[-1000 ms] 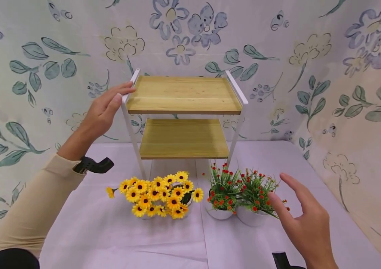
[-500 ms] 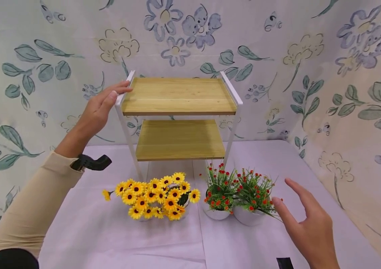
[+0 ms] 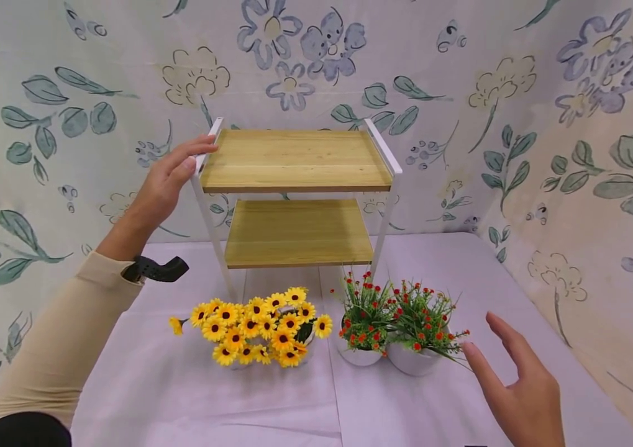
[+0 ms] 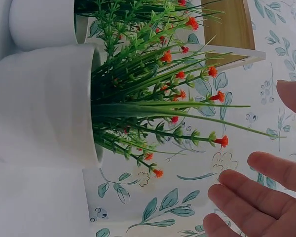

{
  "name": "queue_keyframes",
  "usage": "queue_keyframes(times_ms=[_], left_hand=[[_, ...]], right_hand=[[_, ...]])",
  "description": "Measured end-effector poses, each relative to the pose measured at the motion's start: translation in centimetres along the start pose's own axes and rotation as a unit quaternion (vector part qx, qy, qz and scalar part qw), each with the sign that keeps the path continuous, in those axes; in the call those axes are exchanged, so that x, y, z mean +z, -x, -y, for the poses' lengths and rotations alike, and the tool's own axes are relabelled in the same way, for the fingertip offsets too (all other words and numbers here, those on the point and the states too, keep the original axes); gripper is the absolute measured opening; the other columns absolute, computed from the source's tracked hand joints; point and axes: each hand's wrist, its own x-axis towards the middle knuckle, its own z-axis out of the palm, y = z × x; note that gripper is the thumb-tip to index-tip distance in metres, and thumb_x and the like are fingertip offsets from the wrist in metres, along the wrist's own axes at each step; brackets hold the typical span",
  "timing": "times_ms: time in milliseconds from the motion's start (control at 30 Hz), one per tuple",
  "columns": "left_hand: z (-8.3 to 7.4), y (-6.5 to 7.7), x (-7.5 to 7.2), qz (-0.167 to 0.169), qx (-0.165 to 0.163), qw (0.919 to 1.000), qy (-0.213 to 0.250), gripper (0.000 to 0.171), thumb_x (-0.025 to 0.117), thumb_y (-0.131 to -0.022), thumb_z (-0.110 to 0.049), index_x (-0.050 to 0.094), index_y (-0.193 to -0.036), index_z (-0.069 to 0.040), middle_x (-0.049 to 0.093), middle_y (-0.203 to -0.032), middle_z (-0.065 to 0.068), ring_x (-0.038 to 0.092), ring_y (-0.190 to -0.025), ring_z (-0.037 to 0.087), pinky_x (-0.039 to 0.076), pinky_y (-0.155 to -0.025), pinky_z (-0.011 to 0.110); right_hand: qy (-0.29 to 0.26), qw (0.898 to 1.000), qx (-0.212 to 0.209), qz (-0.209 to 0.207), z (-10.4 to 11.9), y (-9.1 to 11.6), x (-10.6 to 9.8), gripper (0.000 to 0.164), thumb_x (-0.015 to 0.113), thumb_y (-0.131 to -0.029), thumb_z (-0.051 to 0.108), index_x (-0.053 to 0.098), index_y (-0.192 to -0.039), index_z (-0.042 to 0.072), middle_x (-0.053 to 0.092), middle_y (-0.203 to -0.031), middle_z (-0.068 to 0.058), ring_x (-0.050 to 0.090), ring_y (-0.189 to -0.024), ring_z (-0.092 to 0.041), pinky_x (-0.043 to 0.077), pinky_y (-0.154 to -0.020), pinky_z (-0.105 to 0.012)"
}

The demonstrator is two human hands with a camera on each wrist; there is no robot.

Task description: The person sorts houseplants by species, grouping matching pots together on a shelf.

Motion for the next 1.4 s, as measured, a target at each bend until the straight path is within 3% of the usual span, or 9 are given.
queue_keyframes(times_ms=[167,400,533,667,933,1067,1200,1300,1400], left_hand=[[0.3,0.0,0.1,-0.013,0.007,0.9999,-0.002,0.039,0.037,-0.1,-0.014,0.051,-0.131,0.005,0.037,-0.15,0.018,0.024,-0.144,0.023,0.02,-0.115,0.04],[0.4,0.4,-0.2,-0.038,0.004,0.9993,-0.006,0.037,0.036,-0.1,-0.015,0.051,-0.128,0.005,0.04,-0.148,0.016,0.026,-0.143,0.019,0.02,-0.115,0.039],[0.6,0.4,0.0,-0.052,0.027,0.9983,0.0,0.038,0.034,-0.099,-0.016,0.052,-0.125,0.005,0.042,-0.146,0.018,0.029,-0.142,0.019,0.021,-0.115,0.037],[1.1,0.3,0.5,-0.058,0.046,0.9972,0.005,0.039,0.033,-0.099,-0.017,0.052,-0.125,0.006,0.042,-0.146,0.018,0.029,-0.142,0.019,0.021,-0.114,0.036],[3.8,-0.3,0.8,-0.072,0.05,0.9961,-0.013,0.044,0.034,-0.1,-0.029,0.054,-0.126,-0.001,0.042,-0.147,0.012,0.029,-0.141,0.017,0.022,-0.114,0.04],[4.5,-0.4,1.1,-0.075,0.046,0.9961,-0.011,0.043,0.035,-0.099,-0.03,0.054,-0.126,-0.002,0.042,-0.147,0.01,0.029,-0.141,0.017,0.022,-0.114,0.041],[4.6,-0.4,1.3,-0.076,0.042,0.9962,-0.009,0.042,0.034,-0.099,-0.028,0.054,-0.125,-0.001,0.042,-0.147,0.009,0.029,-0.141,0.017,0.022,-0.114,0.041],[4.9,-0.5,1.5,-0.074,0.044,0.9963,-0.007,0.043,0.035,-0.099,-0.03,0.055,-0.125,-0.003,0.042,-0.148,0.007,0.029,-0.141,0.016,0.022,-0.114,0.041],[4.8,-0.5,1.6,-0.072,0.048,0.9962,-0.003,0.044,0.035,-0.099,-0.032,0.055,-0.125,-0.004,0.043,-0.147,0.005,0.03,-0.141,0.015,0.023,-0.114,0.041]], right_hand=[[-0.007,1.0,0.005,0.009,-0.4,0.3,-0.2,0.062,0.07,-0.087,0.032,0.045,-0.144,0.032,0.047,-0.142,0.019,0.029,-0.11,0.03,0.022,-0.084,0.006],[-0.021,0.999,-0.004,0.028,-1.3,0.2,0.1,0.066,0.071,-0.087,0.03,0.041,-0.146,0.033,0.047,-0.145,0.01,0.032,-0.117,0.025,0.023,-0.086,0.005],[-0.008,0.997,0.005,0.082,-2.0,0.4,0.4,0.077,0.069,-0.088,0.037,0.025,-0.152,0.036,0.036,-0.153,0.003,0.031,-0.14,-0.01,0.018,-0.085,0.007],[-0.026,0.991,0.003,0.135,-2.8,0.8,0.5,0.089,0.068,-0.088,0.036,0.008,-0.154,0.036,0.023,-0.158,-0.002,0.027,-0.139,-0.04,0.015,-0.085,0.007],[-0.072,0.985,-0.014,0.156,-4.1,1.5,1.6,0.098,0.072,-0.086,0.026,0.002,-0.155,0.033,0.019,-0.159,-0.006,0.017,-0.132,0.016,0.018,-0.089,0.006],[-0.081,0.983,-0.014,0.162,-4.4,1.6,2.2,0.098,0.073,-0.086,0.025,0.004,-0.156,0.027,0.022,-0.157,-0.015,0.02,-0.122,0.024,0.02,-0.089,0.005],[-0.083,0.981,0.004,0.174,-4.6,1.7,3.1,0.098,0.072,-0.086,0.029,0.003,-0.156,0.021,0.022,-0.156,-0.021,0.02,-0.143,-0.006,0.02,-0.087,0.005],[-0.086,0.98,0.013,0.182,-4.8,1.7,3.6,0.097,0.072,-0.086,0.03,0.004,-0.156,0.019,0.021,-0.155,-0.023,0.025,-0.141,-0.032,0.021,-0.086,0.005],[-0.087,0.975,0.04,0.199,-4.8,1.7,4.1,0.096,0.071,-0.086,0.034,0.007,-0.155,0.015,0.023,-0.153,-0.025,0.029,-0.138,-0.041,0.029,-0.09,0.0]])
